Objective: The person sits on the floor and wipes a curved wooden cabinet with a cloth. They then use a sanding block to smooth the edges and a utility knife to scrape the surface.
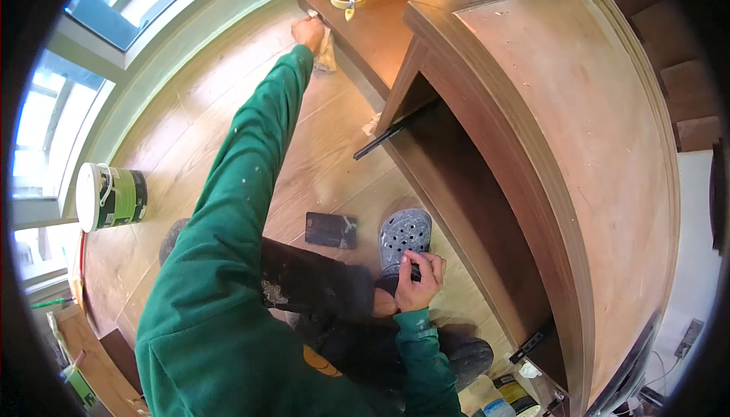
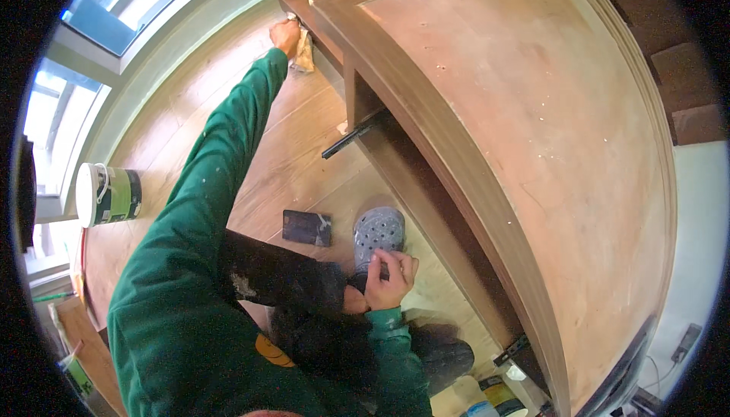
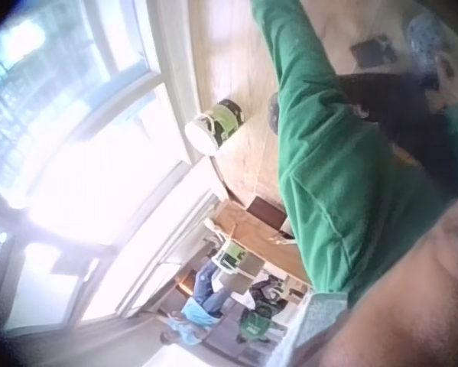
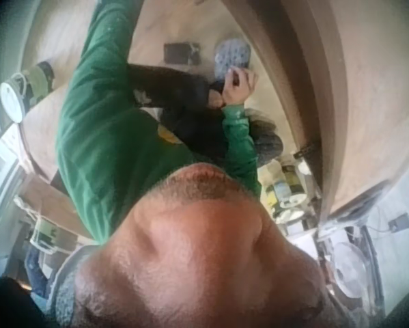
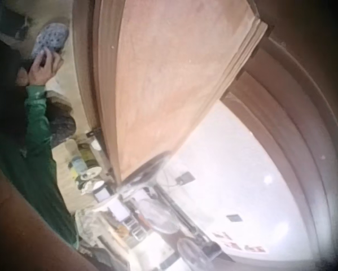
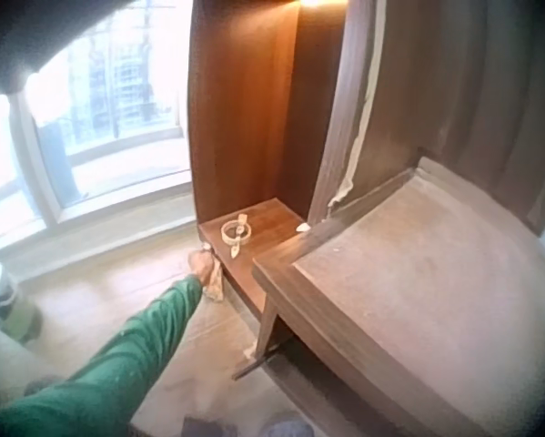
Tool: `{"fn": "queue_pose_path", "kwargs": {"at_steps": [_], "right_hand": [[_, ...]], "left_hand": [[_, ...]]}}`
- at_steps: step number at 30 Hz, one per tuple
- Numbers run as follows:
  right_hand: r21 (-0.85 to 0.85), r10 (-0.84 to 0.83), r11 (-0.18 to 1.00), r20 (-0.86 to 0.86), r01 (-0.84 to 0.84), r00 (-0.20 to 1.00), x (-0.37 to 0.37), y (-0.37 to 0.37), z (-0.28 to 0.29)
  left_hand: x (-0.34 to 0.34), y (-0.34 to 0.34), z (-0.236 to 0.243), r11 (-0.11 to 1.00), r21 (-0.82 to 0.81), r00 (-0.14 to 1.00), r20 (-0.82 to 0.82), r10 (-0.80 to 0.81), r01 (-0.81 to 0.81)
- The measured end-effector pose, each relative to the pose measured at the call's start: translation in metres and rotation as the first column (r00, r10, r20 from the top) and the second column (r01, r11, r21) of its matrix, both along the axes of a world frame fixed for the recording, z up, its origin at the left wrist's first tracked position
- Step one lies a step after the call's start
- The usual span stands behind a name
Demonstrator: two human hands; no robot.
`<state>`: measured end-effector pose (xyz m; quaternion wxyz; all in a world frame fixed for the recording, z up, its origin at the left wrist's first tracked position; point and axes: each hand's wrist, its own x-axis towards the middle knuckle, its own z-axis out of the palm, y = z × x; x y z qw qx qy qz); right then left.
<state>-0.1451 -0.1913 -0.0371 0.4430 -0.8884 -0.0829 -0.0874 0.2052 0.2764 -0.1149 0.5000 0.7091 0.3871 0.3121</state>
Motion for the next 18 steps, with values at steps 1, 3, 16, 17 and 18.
{"fn": "queue_pose_path", "kwargs": {"at_steps": [1, 3, 16, 17, 18], "right_hand": [[0.0, 0.005, 1.0, 0.004, -0.005, 1.0, 0.0, 0.002, 0.001], [-0.001, 0.013, 1.0, 0.016, -0.013, 1.0, 0.002, 0.007, 0.002], [-0.054, -0.017, 0.998, 0.043, 0.02, 0.999, -0.002, -0.006, 0.004], [-0.046, -0.008, 0.999, 0.044, 0.01, 0.999, -0.001, -0.003, 0.004], [-0.041, 0.002, 0.999, 0.042, 0.0, 0.999, 0.0, 0.001, 0.004]], "left_hand": [[-0.003, -0.005, -0.007, 0.994, 0.111, 0.999, -0.035, 0.013, -0.01], [-0.015, -0.032, -0.028, 0.945, 0.326, 0.994, -0.096, 0.05, -0.016], [-0.081, -0.092, 0.009, 0.849, 0.211, 0.866, -0.253, -0.432, 0.485], [-0.094, -0.075, 0.018, 0.791, 0.242, 0.812, -0.344, -0.472, 0.562], [-0.106, -0.051, 0.024, 0.726, 0.259, 0.748, -0.435, -0.501, 0.637]]}}
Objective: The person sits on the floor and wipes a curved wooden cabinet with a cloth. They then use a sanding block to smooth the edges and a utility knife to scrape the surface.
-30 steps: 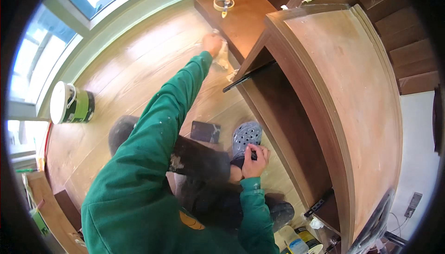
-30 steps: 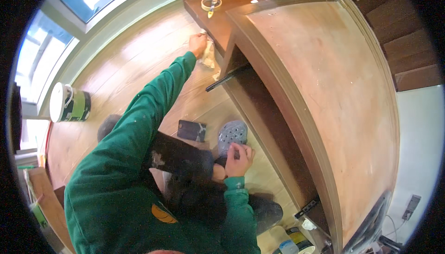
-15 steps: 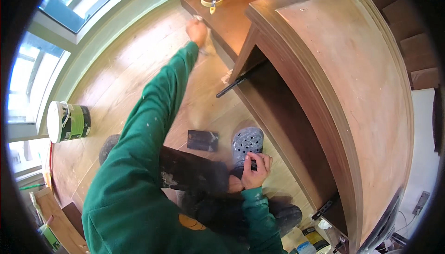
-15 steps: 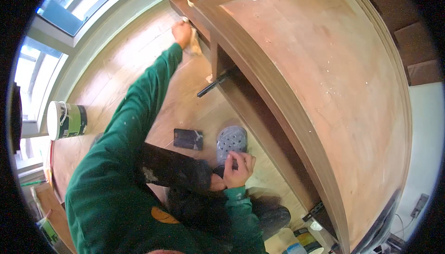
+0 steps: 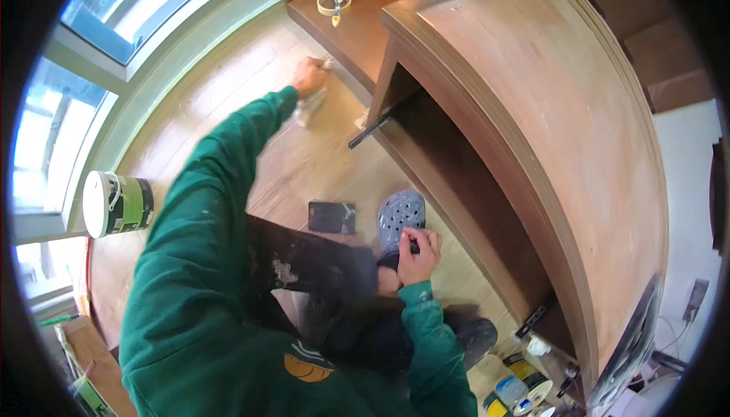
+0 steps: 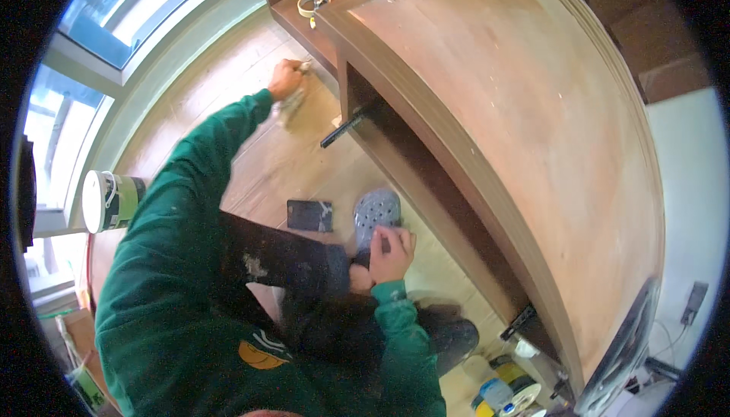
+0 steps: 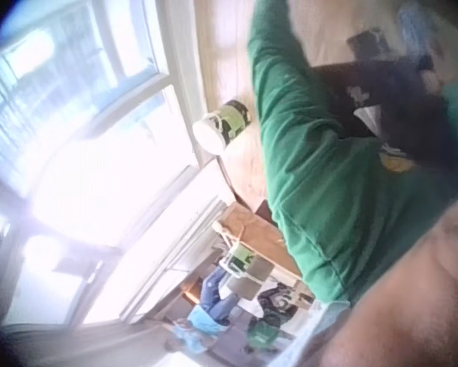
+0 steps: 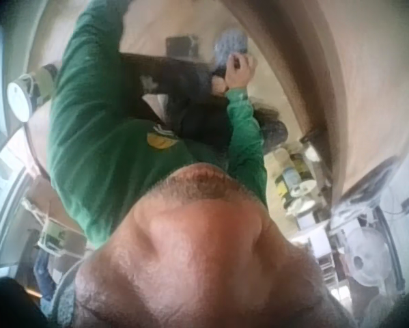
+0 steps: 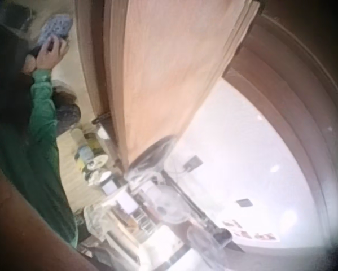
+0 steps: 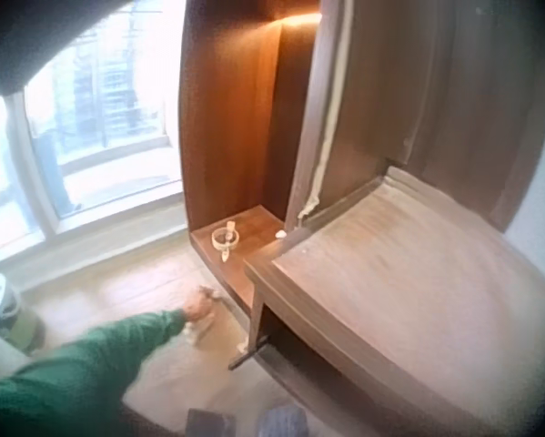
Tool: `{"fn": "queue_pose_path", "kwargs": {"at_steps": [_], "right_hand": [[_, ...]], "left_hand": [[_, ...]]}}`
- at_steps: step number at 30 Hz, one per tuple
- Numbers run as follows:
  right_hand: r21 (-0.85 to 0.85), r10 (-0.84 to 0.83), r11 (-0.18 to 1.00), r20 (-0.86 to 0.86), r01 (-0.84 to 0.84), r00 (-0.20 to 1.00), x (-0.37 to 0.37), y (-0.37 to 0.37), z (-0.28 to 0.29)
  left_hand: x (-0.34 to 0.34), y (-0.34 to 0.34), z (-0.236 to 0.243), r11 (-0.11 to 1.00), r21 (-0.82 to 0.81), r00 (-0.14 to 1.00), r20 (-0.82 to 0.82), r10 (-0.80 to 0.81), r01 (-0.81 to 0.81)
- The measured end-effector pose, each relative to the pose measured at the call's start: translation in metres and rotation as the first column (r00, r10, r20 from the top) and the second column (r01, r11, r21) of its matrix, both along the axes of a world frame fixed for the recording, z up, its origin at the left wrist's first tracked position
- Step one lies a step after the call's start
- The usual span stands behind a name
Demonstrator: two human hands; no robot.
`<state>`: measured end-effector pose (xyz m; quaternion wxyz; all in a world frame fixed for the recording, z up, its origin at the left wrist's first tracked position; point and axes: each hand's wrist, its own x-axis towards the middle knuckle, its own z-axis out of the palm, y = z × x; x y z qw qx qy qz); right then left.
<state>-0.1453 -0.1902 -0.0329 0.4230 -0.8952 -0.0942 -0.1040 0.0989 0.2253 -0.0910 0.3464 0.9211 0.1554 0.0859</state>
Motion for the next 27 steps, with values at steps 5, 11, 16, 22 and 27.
{"fn": "queue_pose_path", "kwargs": {"at_steps": [5, 11, 16, 22, 27], "right_hand": [[0.03, -0.029, 0.999, 0.029, 0.028, 0.999, -0.002, -0.002, -0.004], [-0.027, -0.064, 0.997, 0.082, 0.067, 0.995, -0.001, -0.004, -0.006], [-0.105, -0.103, 0.987, 0.135, 0.118, 0.985, -0.007, 0.003, -0.008], [-0.046, -0.1, 0.993, 0.166, 0.109, 0.981, -0.007, 0.015, -0.007], [-0.022, -0.115, 0.993, 0.117, 0.118, 0.986, -0.007, -0.013, -0.018]], "left_hand": [[-0.065, 0.035, 0.107, 0.926, -0.377, 0.973, -0.21, -0.098, 0.012], [-0.141, -0.052, 0.205, 0.879, -0.476, 0.98, -0.167, -0.111, 0.018], [-0.111, -0.14, 0.213, 0.993, -0.115, 0.865, 0.5, 0.044, 0.016], [-0.109, -0.188, 0.129, 0.972, -0.146, 0.74, 0.629, 0.237, -0.186], [-0.108, -0.224, 0.227, 0.968, -0.225, 0.488, 0.837, 0.248, -0.106]]}}
